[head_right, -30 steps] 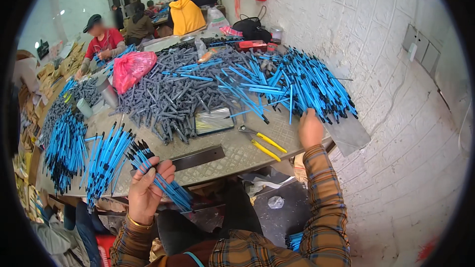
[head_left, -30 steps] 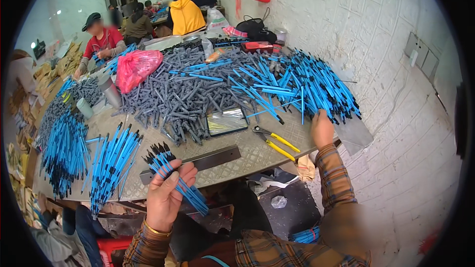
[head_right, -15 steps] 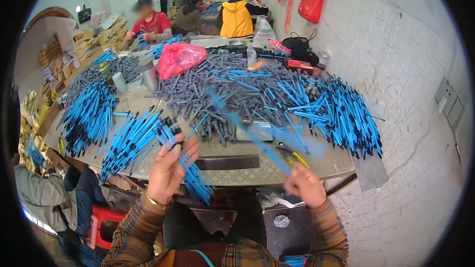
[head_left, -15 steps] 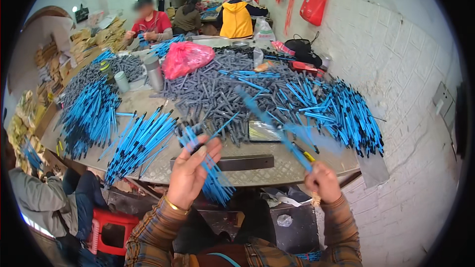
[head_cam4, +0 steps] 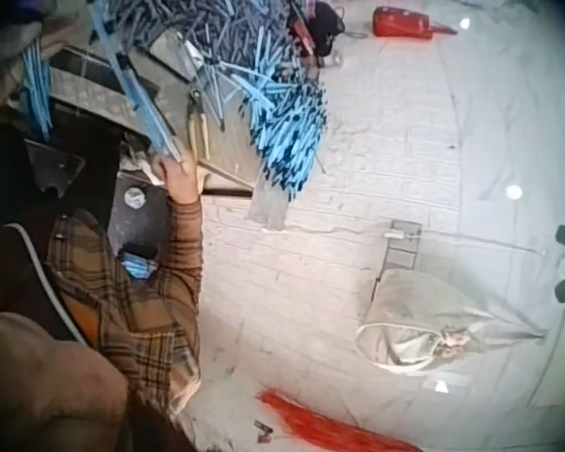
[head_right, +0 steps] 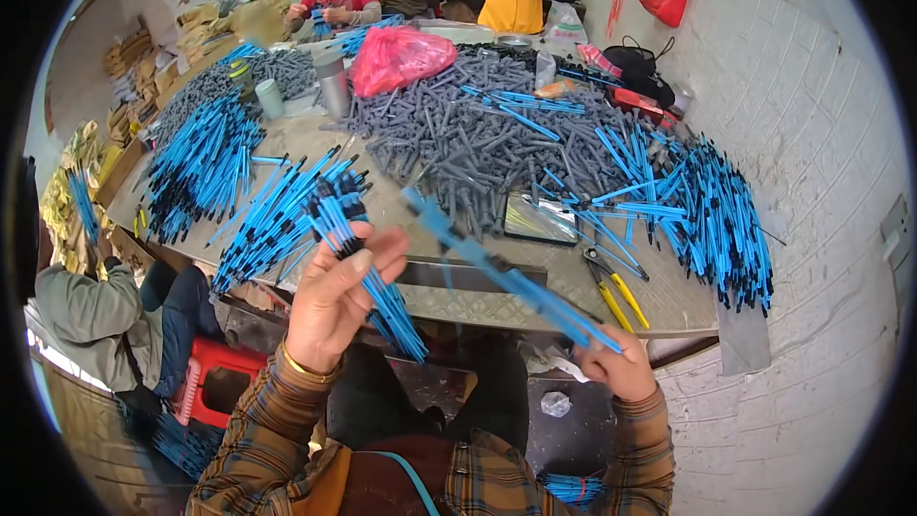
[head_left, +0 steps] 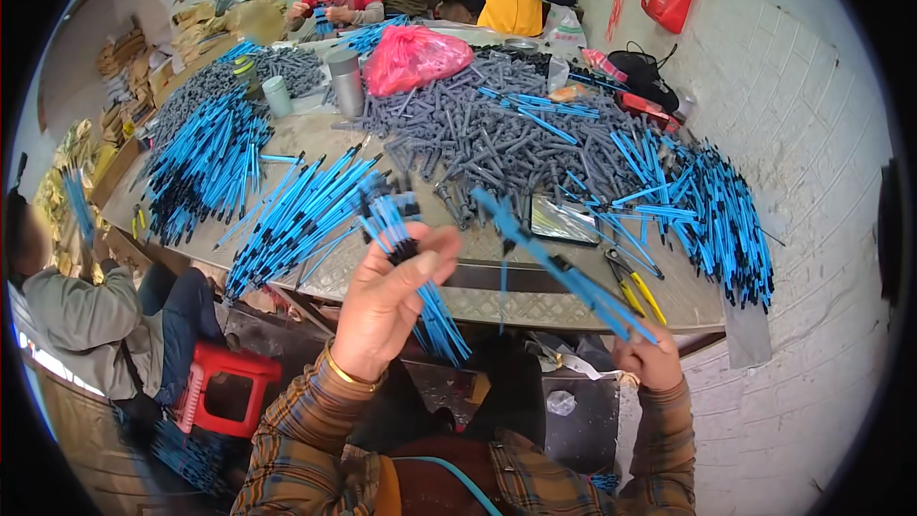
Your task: The person aligns umbrella ribs on a metal fixture, threads wire through them, and secures the ribs into a plastic hub. They tighten and cut the wire using pliers, test the assembled ribs, and begin threading wire through a new set of ribs.
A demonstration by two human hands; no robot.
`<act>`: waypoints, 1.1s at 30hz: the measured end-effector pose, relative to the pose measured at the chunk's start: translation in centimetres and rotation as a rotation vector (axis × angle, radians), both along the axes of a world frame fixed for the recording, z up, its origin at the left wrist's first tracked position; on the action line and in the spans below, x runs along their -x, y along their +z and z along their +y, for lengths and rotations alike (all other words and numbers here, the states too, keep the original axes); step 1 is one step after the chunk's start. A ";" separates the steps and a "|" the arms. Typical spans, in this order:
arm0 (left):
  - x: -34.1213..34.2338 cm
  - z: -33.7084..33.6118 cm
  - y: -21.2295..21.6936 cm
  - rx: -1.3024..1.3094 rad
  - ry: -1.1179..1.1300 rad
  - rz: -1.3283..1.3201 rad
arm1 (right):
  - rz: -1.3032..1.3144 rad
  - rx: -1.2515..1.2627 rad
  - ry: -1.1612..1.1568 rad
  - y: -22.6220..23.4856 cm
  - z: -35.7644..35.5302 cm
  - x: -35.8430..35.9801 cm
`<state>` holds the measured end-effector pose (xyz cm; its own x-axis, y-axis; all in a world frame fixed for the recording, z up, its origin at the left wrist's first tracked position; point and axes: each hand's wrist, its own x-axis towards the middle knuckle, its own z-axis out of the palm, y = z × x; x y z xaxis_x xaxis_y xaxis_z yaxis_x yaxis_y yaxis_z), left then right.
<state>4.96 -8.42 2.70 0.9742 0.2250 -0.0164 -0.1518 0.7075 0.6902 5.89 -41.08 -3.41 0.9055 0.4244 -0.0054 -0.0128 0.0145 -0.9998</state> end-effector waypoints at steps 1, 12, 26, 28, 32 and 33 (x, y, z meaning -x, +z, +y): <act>0.0 -0.1 -0.4 -0.053 -0.071 -0.044 | 0.051 -0.009 0.059 0.0 -0.2 0.1; 0.8 -0.3 -2.2 0.474 -0.621 -0.279 | -1.098 0.639 -0.241 -2.1 1.2 -5.5; 1.8 -1.0 -1.2 -0.080 -0.441 -0.058 | -0.492 0.602 -0.520 0.1 -1.4 -15.2; 0.6 -2.0 -0.7 -0.062 -0.357 0.010 | -0.407 0.457 -0.444 1.6 0.6 -12.4; -2.4 -3.2 -2.1 -0.020 -0.078 -0.074 | -0.419 0.431 -0.221 1.0 6.3 -5.8; -2.9 -3.6 -2.6 -0.046 -0.067 -0.150 | -0.439 0.442 -0.170 0.3 7.4 -4.4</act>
<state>7.87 -12.04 0.07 0.9779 0.1567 0.1387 -0.2088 0.6877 0.6953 10.32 -33.63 -3.09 0.9176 0.3172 0.2394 0.3650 -0.4344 -0.8235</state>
